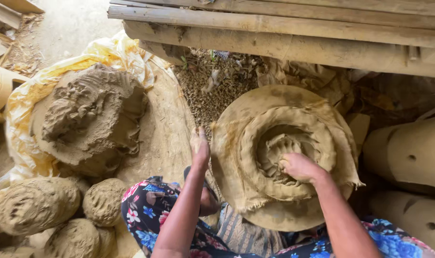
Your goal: The person places a cloth on a circular board and uses their hands to shape a large mound of clay into a hollowed-out form with decorative ridges.
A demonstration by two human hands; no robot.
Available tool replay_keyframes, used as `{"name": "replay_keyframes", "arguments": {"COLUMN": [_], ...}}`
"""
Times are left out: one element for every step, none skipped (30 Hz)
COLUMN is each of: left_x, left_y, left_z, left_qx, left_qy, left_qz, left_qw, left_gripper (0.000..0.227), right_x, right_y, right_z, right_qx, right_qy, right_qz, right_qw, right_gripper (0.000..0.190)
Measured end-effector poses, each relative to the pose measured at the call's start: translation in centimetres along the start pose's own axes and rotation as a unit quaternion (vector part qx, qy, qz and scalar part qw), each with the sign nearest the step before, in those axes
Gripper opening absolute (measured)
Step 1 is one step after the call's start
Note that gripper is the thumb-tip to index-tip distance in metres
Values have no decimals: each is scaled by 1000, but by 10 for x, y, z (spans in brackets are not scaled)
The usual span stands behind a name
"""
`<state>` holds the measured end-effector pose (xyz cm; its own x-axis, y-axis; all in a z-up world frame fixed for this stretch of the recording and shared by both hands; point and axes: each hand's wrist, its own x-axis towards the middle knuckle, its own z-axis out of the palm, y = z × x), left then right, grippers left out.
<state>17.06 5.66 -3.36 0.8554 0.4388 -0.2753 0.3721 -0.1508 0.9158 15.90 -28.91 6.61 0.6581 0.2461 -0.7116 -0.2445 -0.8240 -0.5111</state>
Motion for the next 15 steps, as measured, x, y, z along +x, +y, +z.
{"name": "replay_keyframes", "arguments": {"left_x": [-3,-9,-13,-23,-42,-51,-58,-65,-62,-48,-31,-17,-7,3,3], "left_y": [-5,-10,-15,-24,-33,-36,-39,-43,-42,-41,-40,-41,-45,-49,-57], "left_z": [7,15,22,18,8,2,-4,-12,-14,-14,-12,-7,0,9,13], "left_qx": [-2,2,12,16,6,-4,0,-78,-163,-165,-91,-14,-12,-41,-72], "left_qy": [5,-54,-124,-130,-136,-142,-144,-142,-133,-132,-107,-77,-82,-99,-112], "left_qz": [-1,-49,-90,-86,-83,-81,-86,-173,-252,-252,-143,-32,-32,-45,-64], "left_qw": [1000,997,988,988,987,987,986,971,944,944,980,996,996,993,989], "left_gripper": [75,74,74,74,74,75,75,75,76,76,77,77,77,78,78], "right_x": [-2,-6,-20,-37,-53,-67,-76,-60,-38,-31,-26,-26,-33,-40,-52], "right_y": [1,-2,0,1,-2,-2,2,-10,-31,-34,-34,-31,-22,-14,-4], "right_z": [2,-6,-18,-31,-45,-61,-62,-25,10,15,11,4,-6,-16,-31], "right_qx": [-8,-58,-63,-68,-69,53,180,125,60,-22,-108,-114,-117,-120,-119], "right_qy": [-36,-46,-4,38,37,96,154,61,-28,-39,-49,-50,-48,-47,-50], "right_qz": [6,-40,-35,-30,-29,-99,-162,-31,96,35,-30,-34,-26,-19,-15], "right_qw": [999,996,997,997,997,989,958,990,993,998,993,992,992,992,992], "right_gripper": [23,21,21,22,22,25,30,31,31,30,29,29,22,28,28]}}
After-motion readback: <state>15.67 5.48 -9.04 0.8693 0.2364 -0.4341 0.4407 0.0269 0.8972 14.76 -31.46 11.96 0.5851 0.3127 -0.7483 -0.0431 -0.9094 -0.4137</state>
